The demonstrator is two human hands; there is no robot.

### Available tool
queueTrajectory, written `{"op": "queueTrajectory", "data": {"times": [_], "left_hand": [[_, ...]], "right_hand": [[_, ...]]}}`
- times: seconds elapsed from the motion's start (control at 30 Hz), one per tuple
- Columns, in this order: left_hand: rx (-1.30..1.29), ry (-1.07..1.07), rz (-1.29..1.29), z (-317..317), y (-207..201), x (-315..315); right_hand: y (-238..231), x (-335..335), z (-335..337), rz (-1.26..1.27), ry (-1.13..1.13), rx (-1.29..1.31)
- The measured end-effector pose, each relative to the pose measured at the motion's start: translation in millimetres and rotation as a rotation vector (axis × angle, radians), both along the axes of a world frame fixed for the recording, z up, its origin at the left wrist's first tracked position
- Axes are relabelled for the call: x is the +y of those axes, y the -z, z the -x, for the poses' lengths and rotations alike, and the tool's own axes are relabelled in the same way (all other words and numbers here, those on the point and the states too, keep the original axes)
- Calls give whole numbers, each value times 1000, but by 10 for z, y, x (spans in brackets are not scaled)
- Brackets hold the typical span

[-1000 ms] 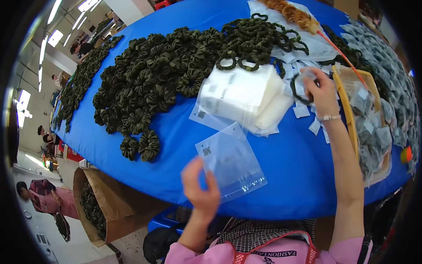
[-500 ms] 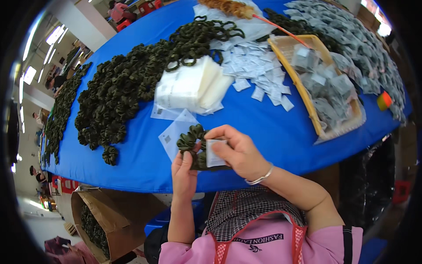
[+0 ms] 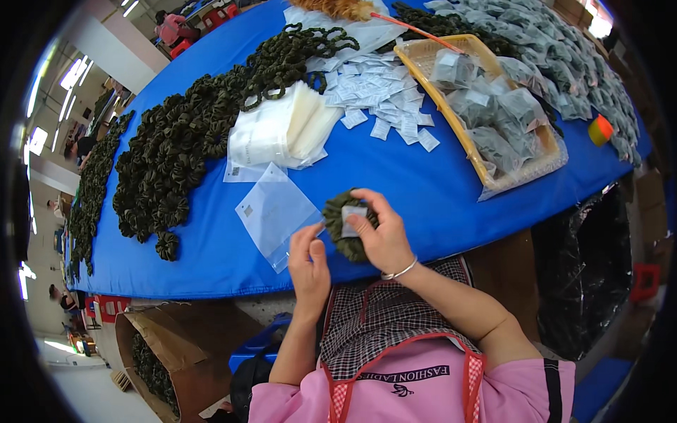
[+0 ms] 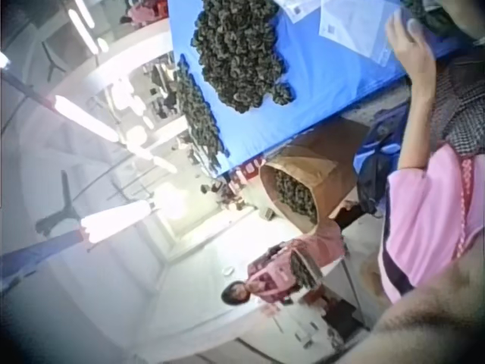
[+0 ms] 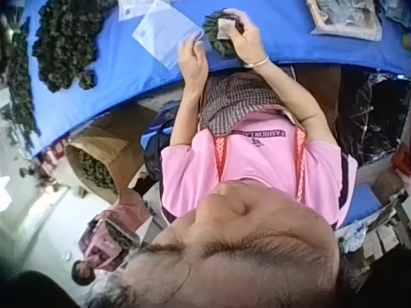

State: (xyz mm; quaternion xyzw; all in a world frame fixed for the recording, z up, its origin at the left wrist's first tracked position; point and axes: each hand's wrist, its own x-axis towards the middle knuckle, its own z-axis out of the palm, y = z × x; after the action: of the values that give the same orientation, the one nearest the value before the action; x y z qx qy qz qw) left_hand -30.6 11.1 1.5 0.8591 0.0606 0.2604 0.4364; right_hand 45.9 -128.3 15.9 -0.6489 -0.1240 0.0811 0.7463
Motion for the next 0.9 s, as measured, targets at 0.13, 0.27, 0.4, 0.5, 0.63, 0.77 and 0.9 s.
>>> {"op": "queueTrajectory", "data": {"times": [0.13,0.27,0.4,0.5,0.63,0.77,0.9], "left_hand": [[200,-313,-450,-96,-86,536],[171,-198,-405,2,58,423],[95,-184,-393,66,253,349],[92,-131,-370,45,264,468],[99,-86,-376,-10,186,579],[217,-95,-433,-65,164,591],[216,-66,-377,-187,135,617]], "right_hand": [[-50,-255,-225,-9,11,107],[-187,-240,-43,71,-445,134],[-204,61,50,456,-587,-481],[-76,214,-56,422,-640,-496],[104,210,-124,449,-649,-520],[146,156,-62,498,-588,-523],[161,200,-100,446,-552,-549]]}}
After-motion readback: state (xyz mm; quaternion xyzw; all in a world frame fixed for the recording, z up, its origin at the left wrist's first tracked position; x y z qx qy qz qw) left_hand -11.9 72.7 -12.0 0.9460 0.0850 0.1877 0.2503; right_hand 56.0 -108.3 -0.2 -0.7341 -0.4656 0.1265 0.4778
